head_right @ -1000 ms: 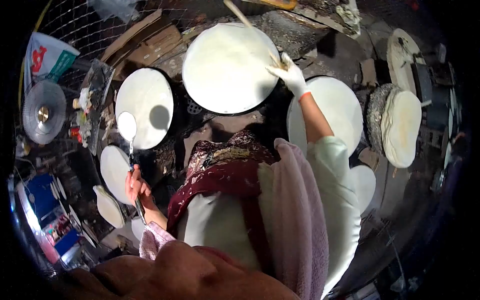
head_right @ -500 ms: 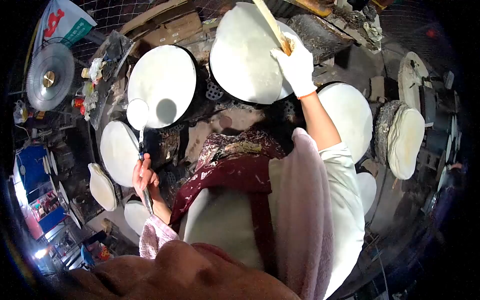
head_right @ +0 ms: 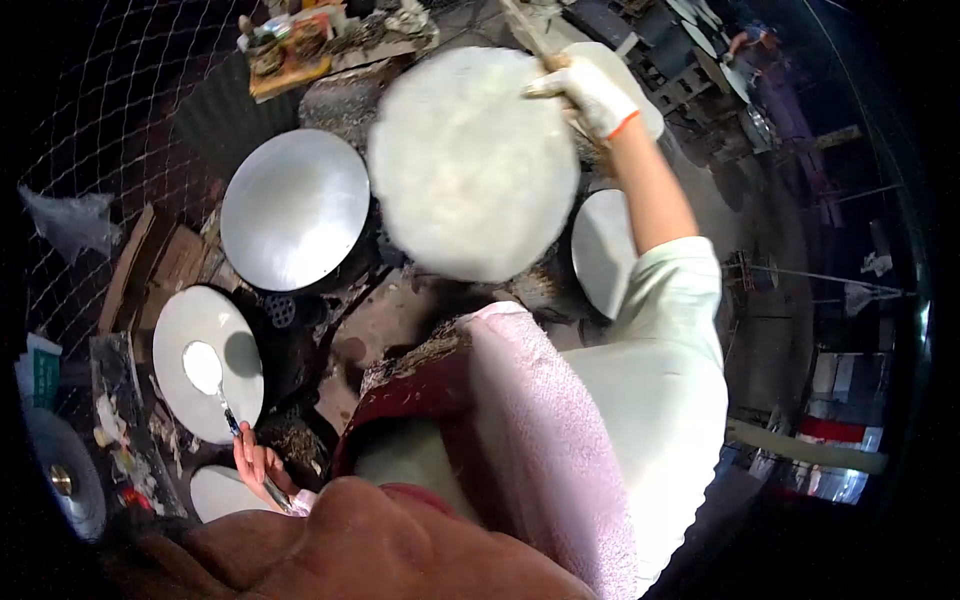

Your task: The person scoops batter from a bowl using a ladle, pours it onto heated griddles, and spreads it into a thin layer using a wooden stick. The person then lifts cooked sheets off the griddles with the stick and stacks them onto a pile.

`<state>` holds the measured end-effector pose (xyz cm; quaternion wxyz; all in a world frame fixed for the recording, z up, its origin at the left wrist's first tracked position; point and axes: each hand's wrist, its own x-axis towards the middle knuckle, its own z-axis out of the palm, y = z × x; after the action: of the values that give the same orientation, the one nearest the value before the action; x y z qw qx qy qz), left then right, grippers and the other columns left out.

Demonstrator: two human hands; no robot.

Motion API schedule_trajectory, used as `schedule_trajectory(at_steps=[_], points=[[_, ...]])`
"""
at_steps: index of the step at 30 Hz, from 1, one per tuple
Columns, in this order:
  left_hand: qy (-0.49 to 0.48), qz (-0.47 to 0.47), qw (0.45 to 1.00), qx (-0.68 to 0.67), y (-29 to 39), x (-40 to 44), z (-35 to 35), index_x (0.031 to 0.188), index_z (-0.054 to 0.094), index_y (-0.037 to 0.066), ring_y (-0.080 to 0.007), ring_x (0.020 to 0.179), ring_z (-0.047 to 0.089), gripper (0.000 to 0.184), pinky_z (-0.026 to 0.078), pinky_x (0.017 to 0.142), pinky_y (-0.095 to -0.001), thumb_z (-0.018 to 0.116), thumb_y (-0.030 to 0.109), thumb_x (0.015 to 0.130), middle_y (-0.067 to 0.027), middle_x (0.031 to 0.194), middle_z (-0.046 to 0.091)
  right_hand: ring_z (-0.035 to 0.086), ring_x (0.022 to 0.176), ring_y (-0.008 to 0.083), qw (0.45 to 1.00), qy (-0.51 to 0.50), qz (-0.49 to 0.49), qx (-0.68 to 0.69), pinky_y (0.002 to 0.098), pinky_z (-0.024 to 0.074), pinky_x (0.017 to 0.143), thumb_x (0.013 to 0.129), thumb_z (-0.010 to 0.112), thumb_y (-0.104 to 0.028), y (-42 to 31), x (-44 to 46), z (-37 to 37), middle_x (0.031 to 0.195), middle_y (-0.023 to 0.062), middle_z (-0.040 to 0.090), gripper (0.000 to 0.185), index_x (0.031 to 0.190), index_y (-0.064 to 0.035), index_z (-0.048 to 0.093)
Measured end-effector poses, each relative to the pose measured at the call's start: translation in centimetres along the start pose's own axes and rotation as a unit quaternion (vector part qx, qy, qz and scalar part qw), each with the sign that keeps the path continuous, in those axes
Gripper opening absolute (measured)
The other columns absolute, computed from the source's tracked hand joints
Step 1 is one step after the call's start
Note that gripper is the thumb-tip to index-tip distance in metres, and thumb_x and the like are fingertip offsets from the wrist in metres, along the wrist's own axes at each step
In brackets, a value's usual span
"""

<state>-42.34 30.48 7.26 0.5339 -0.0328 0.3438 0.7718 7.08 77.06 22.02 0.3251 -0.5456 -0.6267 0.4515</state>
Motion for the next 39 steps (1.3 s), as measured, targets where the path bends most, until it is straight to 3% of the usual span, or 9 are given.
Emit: schedule_trajectory(at_steps=[6,9,14,22,27,31,34,35,39], points=[[-0.103,-0.032,0.994,-0.01,-4.4,1.2,1.0,0.124,0.041,-0.008,-0.0041,0.038,0.039,0.042,0.027,0.036,-0.0234,0.03,0.028,0.103,0.002,0.069,0.045,0.063,0.076,0.0141,0.908,0.076,-0.032,-0.411,0.03,0.0492,0.071,0.072,0.064,-0.007,-6.4,3.0,-16.3,0.09,0.0075,0.068,0.041,0.113,-0.0049,0.061],[-0.162,-0.03,0.986,-0.034,-8.1,0.4,3.7,0.125,0.041,-0.008,-0.0037,0.038,0.039,0.043,0.026,0.038,-0.0225,0.029,0.028,0.103,0.0031,0.071,0.045,0.066,0.084,0.0263,0.781,0.134,-0.218,-0.569,0.0372,0.0493,0.075,0.072,0.061,-0.011,-2.9,7.6,-19.2,0.093,0.0143,0.067,0.044,0.116,-0.0101,0.06],[-0.143,0.007,0.989,-0.041,-14.3,-3.8,5.7,0.126,0.04,-0.009,-0.0045,0.038,0.039,0.046,0.027,0.039,-0.022,0.027,0.03,0.103,0.0025,0.072,0.046,0.064,0.087,0.0371,0.729,0.16,-0.142,-0.651,0.0465,0.0513,0.073,0.081,0.053,-0.013,10.7,11.2,-17.8,0.094,0.0167,0.066,0.023,0.104,-0.0133,0.058],[0.132,0.045,0.99,-0.026,-21.2,-12.5,10.1,0.113,0.056,-0.002,-0.0027,0.03,0.028,0.043,0.019,0.031,-0.0189,0.035,0.034,0.1,0.008,0.043,0.035,0.062,0.092,0.0336,0.785,0.127,-0.065,-0.602,0.045,0.0502,0.079,0.084,0.05,-0.013,31.5,12.9,-16.1,0.106,0.013,0.062,0.037,0.12,-0.0169,0.054],[-0.029,0.032,0.997,-0.066,-23.1,-18.3,6.5,0.122,0.045,0.005,-0.0128,0.036,0.029,0.047,0.024,0.033,-0.0271,0.018,0.04,0.104,-0.0026,0.052,0.049,0.061,0.095,0.0362,0.811,0.123,-0.083,-0.566,0.0458,0.0485,0.083,0.083,0.05,-0.014,30.7,12.9,-15.2,0.103,0.0151,0.064,0.035,0.117,-0.0137,0.056],[0.318,0.202,0.926,-0.018,-25.9,-22.0,5.1,0.13,0.042,-0.007,-0.0036,0.037,0.032,0.046,0.024,0.034,-0.0191,0.027,0.027,0.103,0.0006,0.063,0.057,0.061,0.09,0.0392,0.808,0.119,-0.114,-0.566,0.0483,0.0473,0.079,0.089,0.05,-0.03,33.3,15.0,-14.4,0.099,0.02,0.065,0.031,0.107,-0.0078,0.063],[0.029,0.26,0.955,-0.139,-27.4,-26.2,3.2,0.128,0.041,-0.013,-0.0014,0.038,0.034,0.041,0.024,0.036,-0.0165,0.032,0.018,0.102,-0.0008,0.081,0.06,0.061,0.096,0.0321,0.92,0.047,-0.094,-0.377,0.0412,0.0477,0.083,0.089,0.056,-0.021,29.5,11.2,-9.4,0.11,0.0216,0.063,0.033,0.114,0.0013,0.059],[0.228,0.247,0.924,-0.181,-27.4,-27.9,3.3,0.124,0.047,-0.01,-0.0029,0.037,0.032,0.04,0.023,0.034,-0.0204,0.034,0.02,0.101,0.003,0.061,0.048,0.061,0.096,0.0299,0.958,0.004,-0.1,-0.268,0.0388,0.0482,0.084,0.09,0.054,-0.015,29.0,9.9,-7.6,0.11,0.0212,0.063,0.032,0.117,0.0036,0.057],[0.092,0.332,0.89,-0.297,-30.1,-35.7,-4.6,0.119,0.044,-0.012,-0.0034,0.038,0.036,0.036,0.027,0.039,-0.0197,0.032,0.017,0.102,0.0013,0.07,0.043,0.061,0.094,0.0215,0.931,0.01,-0.265,-0.25,0.0329,0.0486,0.086,0.087,0.058,-0.004,29.9,-1.3,7.0,0.113,0.0138,0.062,0.038,0.124,0.0006,0.051]])
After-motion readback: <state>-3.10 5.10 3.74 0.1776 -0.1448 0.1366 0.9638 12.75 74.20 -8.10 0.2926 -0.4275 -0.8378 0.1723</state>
